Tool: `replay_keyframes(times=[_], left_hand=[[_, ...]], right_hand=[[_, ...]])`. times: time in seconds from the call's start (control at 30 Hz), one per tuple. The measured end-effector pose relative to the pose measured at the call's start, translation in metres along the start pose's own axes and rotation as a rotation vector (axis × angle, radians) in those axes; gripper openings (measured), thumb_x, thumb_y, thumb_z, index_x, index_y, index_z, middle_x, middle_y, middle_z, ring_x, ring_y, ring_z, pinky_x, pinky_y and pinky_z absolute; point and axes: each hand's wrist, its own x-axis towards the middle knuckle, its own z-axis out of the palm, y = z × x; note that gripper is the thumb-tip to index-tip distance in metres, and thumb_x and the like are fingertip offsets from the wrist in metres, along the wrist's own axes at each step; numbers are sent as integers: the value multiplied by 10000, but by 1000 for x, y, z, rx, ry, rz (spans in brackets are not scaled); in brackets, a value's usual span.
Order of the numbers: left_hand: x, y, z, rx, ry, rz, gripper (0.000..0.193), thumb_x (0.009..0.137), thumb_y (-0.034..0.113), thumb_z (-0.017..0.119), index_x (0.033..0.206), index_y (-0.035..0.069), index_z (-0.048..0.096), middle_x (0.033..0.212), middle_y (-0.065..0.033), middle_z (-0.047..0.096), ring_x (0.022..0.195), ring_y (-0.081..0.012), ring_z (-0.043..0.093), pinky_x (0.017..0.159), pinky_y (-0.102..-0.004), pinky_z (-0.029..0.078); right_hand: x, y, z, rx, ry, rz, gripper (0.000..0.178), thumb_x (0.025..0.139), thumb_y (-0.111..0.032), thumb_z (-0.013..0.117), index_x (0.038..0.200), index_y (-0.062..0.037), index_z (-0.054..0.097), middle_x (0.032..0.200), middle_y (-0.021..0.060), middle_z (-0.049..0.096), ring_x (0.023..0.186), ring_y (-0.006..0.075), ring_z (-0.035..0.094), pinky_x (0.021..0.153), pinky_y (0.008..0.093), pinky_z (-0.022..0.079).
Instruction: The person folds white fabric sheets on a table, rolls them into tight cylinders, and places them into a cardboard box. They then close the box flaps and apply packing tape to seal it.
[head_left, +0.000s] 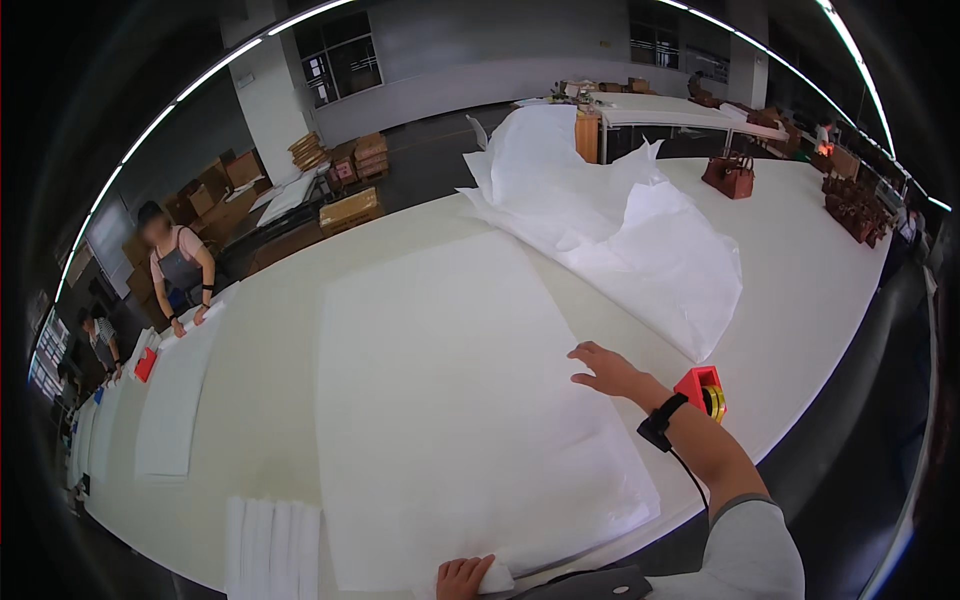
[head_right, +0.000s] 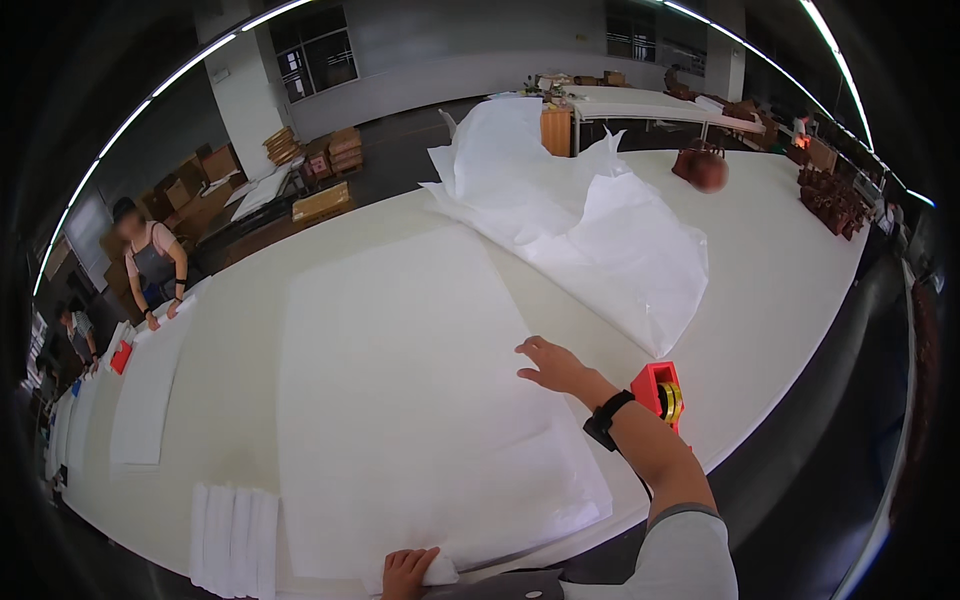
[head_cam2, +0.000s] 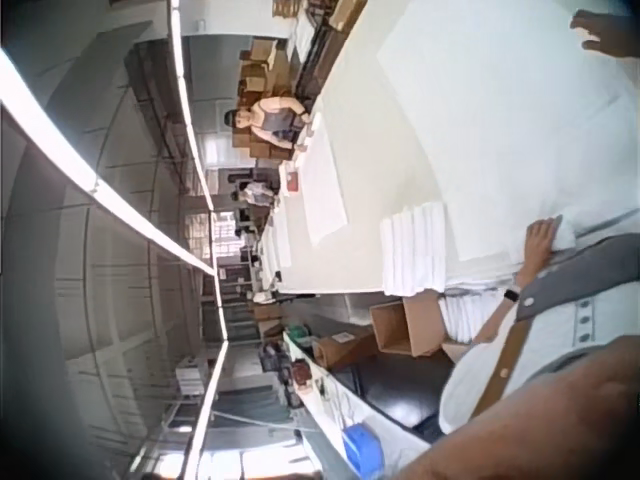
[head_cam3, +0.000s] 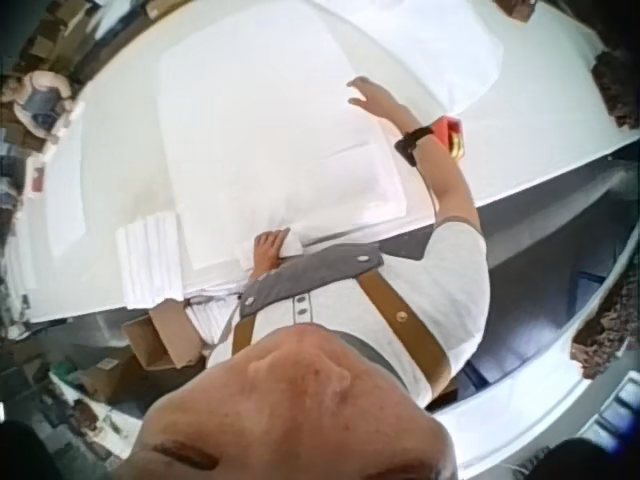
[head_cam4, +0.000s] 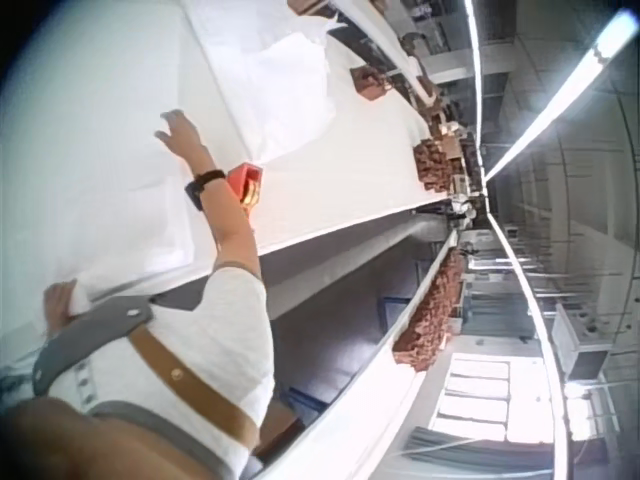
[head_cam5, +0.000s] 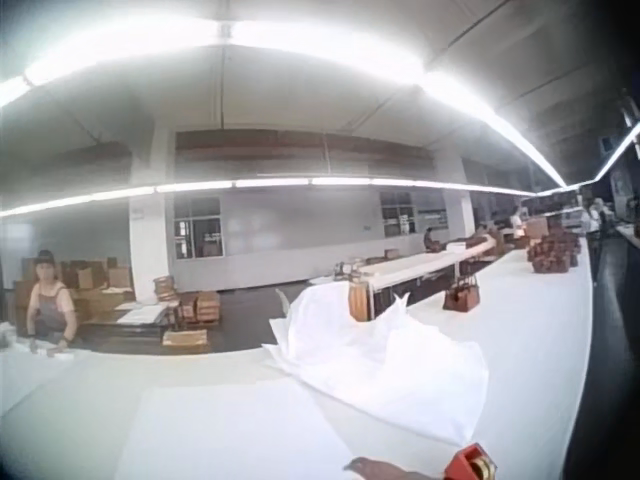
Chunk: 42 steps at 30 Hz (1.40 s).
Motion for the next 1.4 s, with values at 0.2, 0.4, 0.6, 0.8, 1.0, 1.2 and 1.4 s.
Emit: replay_keyframes(times=[0.2,0.4,0.6,0.8,1.0,1.2,1.4], left_hand=[[13,36,-25,254,-116,-161,797,788,377,777,1510,165,512,1404,-93,583,1350,-313,495,1201,-664,213],[46,111,-70,110,-274,-566,732,776,295,741,1466,175,527,1417,-83,553,1412,-301,445,1235,-679,131],[24,132,-42,210,-259,-617,699,752,107,688,1435,167,553,1402,-89,558,1417,-303,433,1228,-676,141],[41,74,-22,246,-177,-453,747,744,74,696,1465,171,527,1419,-91,550,1405,-320,437,1219,-674,151],[21,74,-8,249,-98,-430,752,786,89,695,1505,152,483,1425,-113,543,1400,-339,435,1208,-693,145],[15,69,1,218,-160,-453,651,901,151,684,1515,117,469,1453,-164,530,1383,-375,439,1175,-725,172],[19,63,-9,120,-140,-373,610,953,197,657,1516,76,456,1460,-213,519,1373,-416,436,1130,-748,227]], right_hand=[[155,292,-37,-356,178,350,890,855,-16,708,1615,-44,245,1682,264,201,1239,456,618,956,485,578],[280,354,-41,-698,192,188,970,771,207,589,1625,-174,330,1743,55,172,954,321,709,746,409,617],[264,360,-51,-874,-350,786,270,901,-55,703,1155,-122,764,1211,124,750,1021,310,758,841,373,636],[170,469,-79,-751,51,721,436,931,-22,646,1365,-55,610,1401,190,598,1060,346,743,848,409,642],[208,334,-19,-575,376,485,594,914,-13,667,1468,-43,456,1595,218,346,1136,378,674,925,468,600],[133,55,75,61,-158,-274,291,904,-174,728,1157,-36,694,949,142,745,882,322,720,819,435,578],[-81,-159,105,-117,-986,-331,632,888,-555,769,1336,-128,643,1201,83,711,1126,291,660,967,448,521]])
